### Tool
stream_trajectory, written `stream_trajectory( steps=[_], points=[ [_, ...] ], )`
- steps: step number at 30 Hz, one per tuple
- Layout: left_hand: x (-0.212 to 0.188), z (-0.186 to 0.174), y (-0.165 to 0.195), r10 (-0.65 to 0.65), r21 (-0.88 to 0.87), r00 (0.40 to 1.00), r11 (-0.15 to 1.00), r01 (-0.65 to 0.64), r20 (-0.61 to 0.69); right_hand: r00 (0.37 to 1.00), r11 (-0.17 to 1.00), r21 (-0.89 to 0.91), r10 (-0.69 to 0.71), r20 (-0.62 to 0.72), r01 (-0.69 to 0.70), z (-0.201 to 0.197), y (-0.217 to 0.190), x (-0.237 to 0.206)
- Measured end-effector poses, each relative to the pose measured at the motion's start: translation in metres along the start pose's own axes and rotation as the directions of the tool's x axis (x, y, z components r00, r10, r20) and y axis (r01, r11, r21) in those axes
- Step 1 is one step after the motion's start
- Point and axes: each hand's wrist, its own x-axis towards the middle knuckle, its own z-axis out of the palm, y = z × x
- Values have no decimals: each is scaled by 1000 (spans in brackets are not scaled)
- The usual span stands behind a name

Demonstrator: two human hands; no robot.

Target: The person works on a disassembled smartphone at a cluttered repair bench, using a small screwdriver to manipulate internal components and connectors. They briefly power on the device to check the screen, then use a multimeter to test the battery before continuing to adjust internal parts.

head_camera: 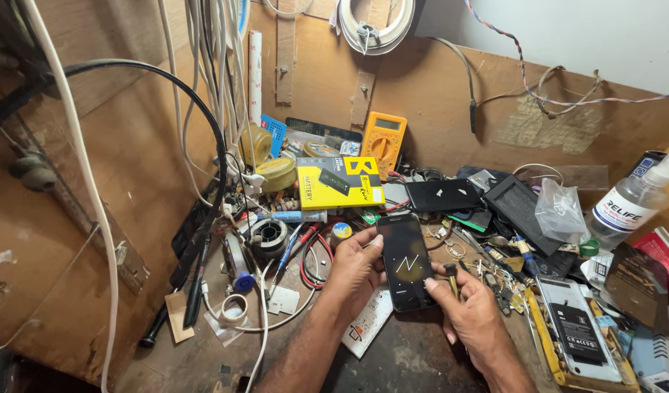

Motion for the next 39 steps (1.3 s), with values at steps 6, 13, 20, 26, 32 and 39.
stream_trajectory(
  steps=[6,13,20,26,32,39],
  points=[
    [-1,1,1,-3,4,1000,1000,3,-1,998,995,91,-34,54,29,-4,2,3],
    [-1,1,1,-7,9,1000,1000,7,-14,998,998,34,-48,42,46,-1,3,1],
    [0,0,0,2,8,1000,1000,-2,-2,997,998,33,-63,48,62,-1,2,1],
    [-1,2,1,13,16,1000,1000,-13,16,999,999,19,-33,21,33,0,3,2],
    [-3,6,4,-26,30,999,999,27,-31,999,998,63,-26,46,23,-3,5,4],
    [-6,7,5,-4,40,1000,999,6,-29,999,998,64,-20,40,17,0,-1,1]
  ],
)
